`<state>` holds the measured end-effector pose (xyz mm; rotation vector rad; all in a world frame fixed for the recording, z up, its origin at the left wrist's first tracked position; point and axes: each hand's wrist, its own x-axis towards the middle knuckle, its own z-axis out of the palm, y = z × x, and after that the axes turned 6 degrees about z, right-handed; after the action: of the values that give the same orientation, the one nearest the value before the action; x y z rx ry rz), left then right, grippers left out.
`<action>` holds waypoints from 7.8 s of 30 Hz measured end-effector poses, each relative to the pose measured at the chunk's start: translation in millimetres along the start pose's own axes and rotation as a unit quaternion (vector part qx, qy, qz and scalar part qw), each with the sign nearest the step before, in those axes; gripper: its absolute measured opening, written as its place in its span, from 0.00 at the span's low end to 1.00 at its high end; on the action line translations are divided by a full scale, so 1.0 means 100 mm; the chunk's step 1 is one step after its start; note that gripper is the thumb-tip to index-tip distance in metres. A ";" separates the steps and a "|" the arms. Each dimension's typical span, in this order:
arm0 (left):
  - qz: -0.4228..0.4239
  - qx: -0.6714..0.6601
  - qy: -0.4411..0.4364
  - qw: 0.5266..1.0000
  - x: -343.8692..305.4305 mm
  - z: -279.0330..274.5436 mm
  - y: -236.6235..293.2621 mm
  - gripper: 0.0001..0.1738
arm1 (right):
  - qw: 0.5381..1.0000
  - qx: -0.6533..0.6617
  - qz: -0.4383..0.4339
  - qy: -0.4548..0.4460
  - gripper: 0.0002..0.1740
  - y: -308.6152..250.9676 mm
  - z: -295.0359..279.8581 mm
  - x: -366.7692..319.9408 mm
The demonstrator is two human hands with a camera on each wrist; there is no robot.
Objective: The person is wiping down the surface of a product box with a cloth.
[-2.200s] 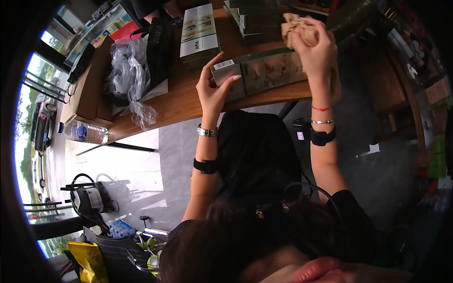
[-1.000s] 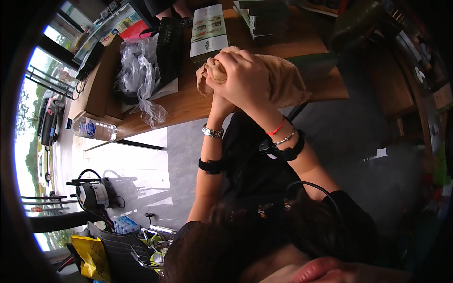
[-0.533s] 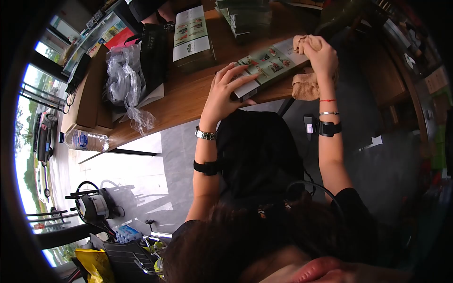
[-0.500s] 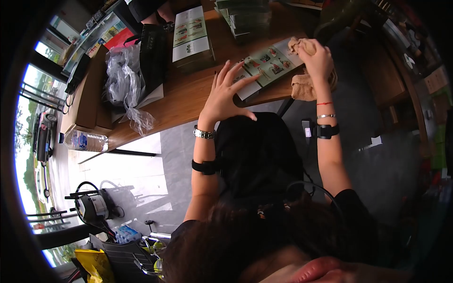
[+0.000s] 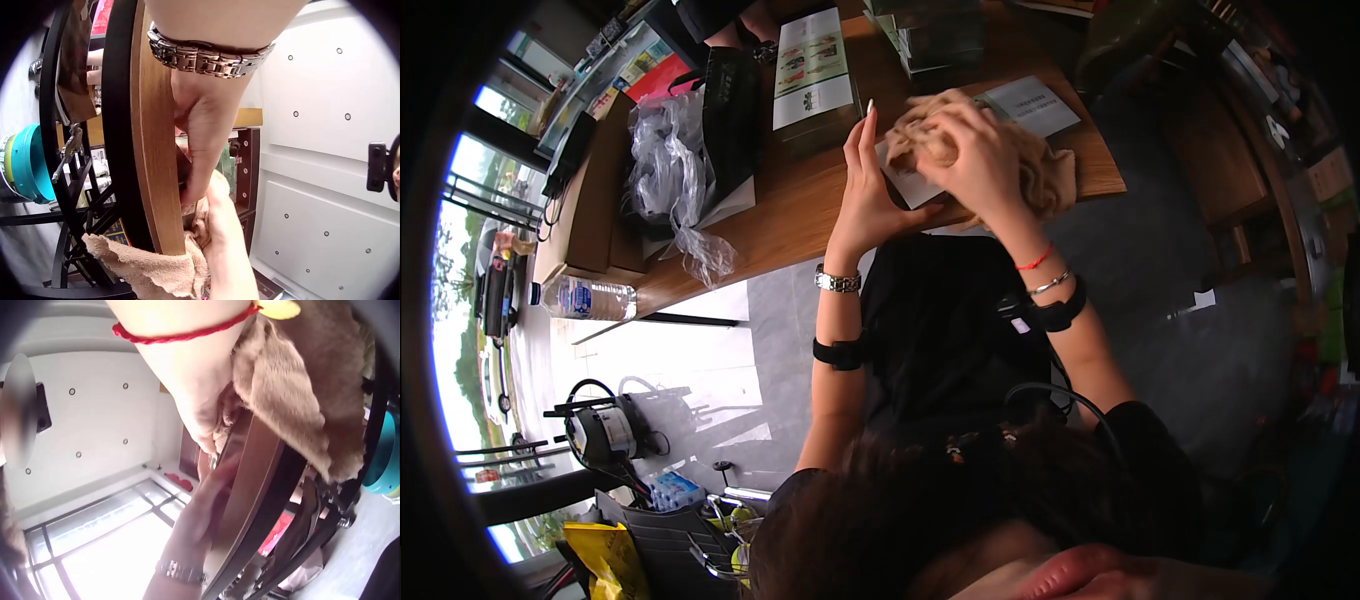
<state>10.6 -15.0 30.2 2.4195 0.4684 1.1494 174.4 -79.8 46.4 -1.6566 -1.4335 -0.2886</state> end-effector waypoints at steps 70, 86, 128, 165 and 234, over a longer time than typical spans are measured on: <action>-0.015 -0.111 0.050 0.992 -0.04 0.04 -0.05 0.81 | 0.949 -0.010 0.052 -0.312 0.24 -0.27 0.42 0.65; -0.016 -0.050 -0.005 0.999 -0.01 -0.06 -0.02 0.74 | 0.967 0.071 0.219 -0.108 0.26 2.35 -0.20 1.14; -0.052 0.059 -0.090 0.993 -0.05 0.00 -0.04 0.33 | 0.977 0.079 -0.150 -0.132 0.17 0.35 -0.71 -0.30; -0.077 -0.231 0.022 0.970 0.00 0.05 0.13 0.28 | 0.971 -0.033 0.145 0.186 0.19 1.32 -0.74 0.75; -0.264 -0.199 0.135 0.934 -0.02 0.10 -0.18 0.20 | 0.996 0.067 0.001 0.057 0.23 -0.21 -0.01 -0.01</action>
<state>15.0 -3.0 14.1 1.6536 0.8218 1.1887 156.2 -82.5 55.6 -1.5082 -1.3372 -0.2752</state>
